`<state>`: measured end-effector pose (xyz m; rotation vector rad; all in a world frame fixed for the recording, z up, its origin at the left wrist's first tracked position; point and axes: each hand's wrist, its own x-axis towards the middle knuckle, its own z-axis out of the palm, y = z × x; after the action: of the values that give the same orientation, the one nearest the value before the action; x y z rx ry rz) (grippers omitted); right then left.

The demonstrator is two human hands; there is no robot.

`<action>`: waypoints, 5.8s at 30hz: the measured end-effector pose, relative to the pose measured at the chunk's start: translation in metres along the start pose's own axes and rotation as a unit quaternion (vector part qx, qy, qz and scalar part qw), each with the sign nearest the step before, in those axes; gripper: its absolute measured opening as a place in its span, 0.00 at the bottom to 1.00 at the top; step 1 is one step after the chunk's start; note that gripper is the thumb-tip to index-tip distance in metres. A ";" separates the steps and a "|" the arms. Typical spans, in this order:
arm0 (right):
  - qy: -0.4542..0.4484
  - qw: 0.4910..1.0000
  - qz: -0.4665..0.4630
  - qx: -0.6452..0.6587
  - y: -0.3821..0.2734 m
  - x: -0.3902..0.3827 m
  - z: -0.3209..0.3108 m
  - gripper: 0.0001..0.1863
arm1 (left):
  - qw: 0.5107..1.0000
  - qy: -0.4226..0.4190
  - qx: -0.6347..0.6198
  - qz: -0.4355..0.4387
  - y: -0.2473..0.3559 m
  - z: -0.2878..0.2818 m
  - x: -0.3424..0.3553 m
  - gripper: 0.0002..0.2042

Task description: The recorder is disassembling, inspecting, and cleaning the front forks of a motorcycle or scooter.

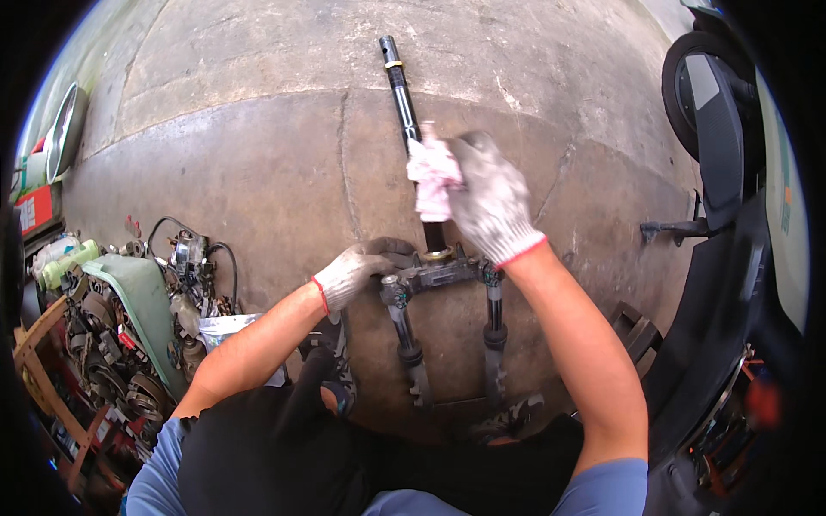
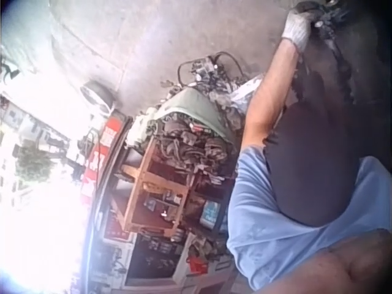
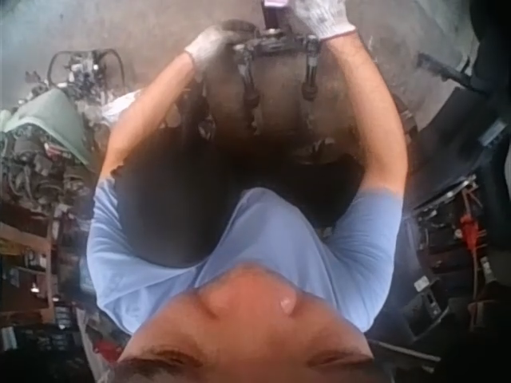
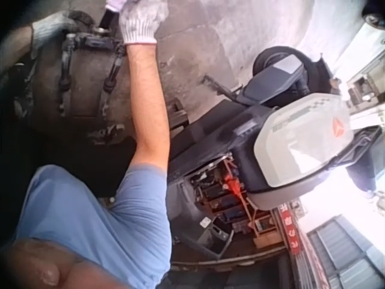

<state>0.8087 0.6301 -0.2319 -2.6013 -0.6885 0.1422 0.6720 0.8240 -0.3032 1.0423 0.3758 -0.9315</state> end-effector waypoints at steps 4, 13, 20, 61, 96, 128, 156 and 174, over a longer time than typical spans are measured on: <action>-0.198 0.954 -0.078 -0.212 -0.035 -0.005 0.039 0.14 | 0.997 0.047 -0.038 -0.054 0.011 0.000 -0.003 0.22; -0.341 0.936 -0.079 0.043 0.014 -0.037 -0.004 0.15 | 0.994 0.056 -0.088 -0.022 0.015 -0.011 -0.003 0.25; -0.349 0.820 0.287 0.352 0.033 -0.034 0.010 0.19 | 0.995 0.096 -0.002 -0.005 0.017 -0.013 0.010 0.25; -0.012 0.998 0.015 -0.066 0.015 0.055 0.077 0.30 | 0.979 0.157 -0.088 0.098 0.054 -0.030 0.028 0.18; -0.338 0.883 0.236 0.222 -0.089 -0.182 0.042 0.16 | 0.995 0.068 -0.044 0.054 0.049 0.008 0.070 0.17; -0.238 0.880 0.366 0.189 0.078 -0.136 -0.114 0.14 | 0.956 0.145 0.014 0.253 0.106 0.055 0.024 0.17; -0.077 0.882 0.205 0.417 0.018 -0.009 -0.001 0.26 | 0.970 0.143 0.008 0.198 0.089 0.012 0.074 0.23; -0.159 0.927 0.314 0.128 0.064 0.026 -0.002 0.18 | 0.971 0.131 0.046 0.193 0.088 -0.003 0.068 0.24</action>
<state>0.8606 0.5928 -0.2578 -2.4643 0.0966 0.8047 0.7823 0.8107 -0.2997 1.2736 0.3340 -0.4670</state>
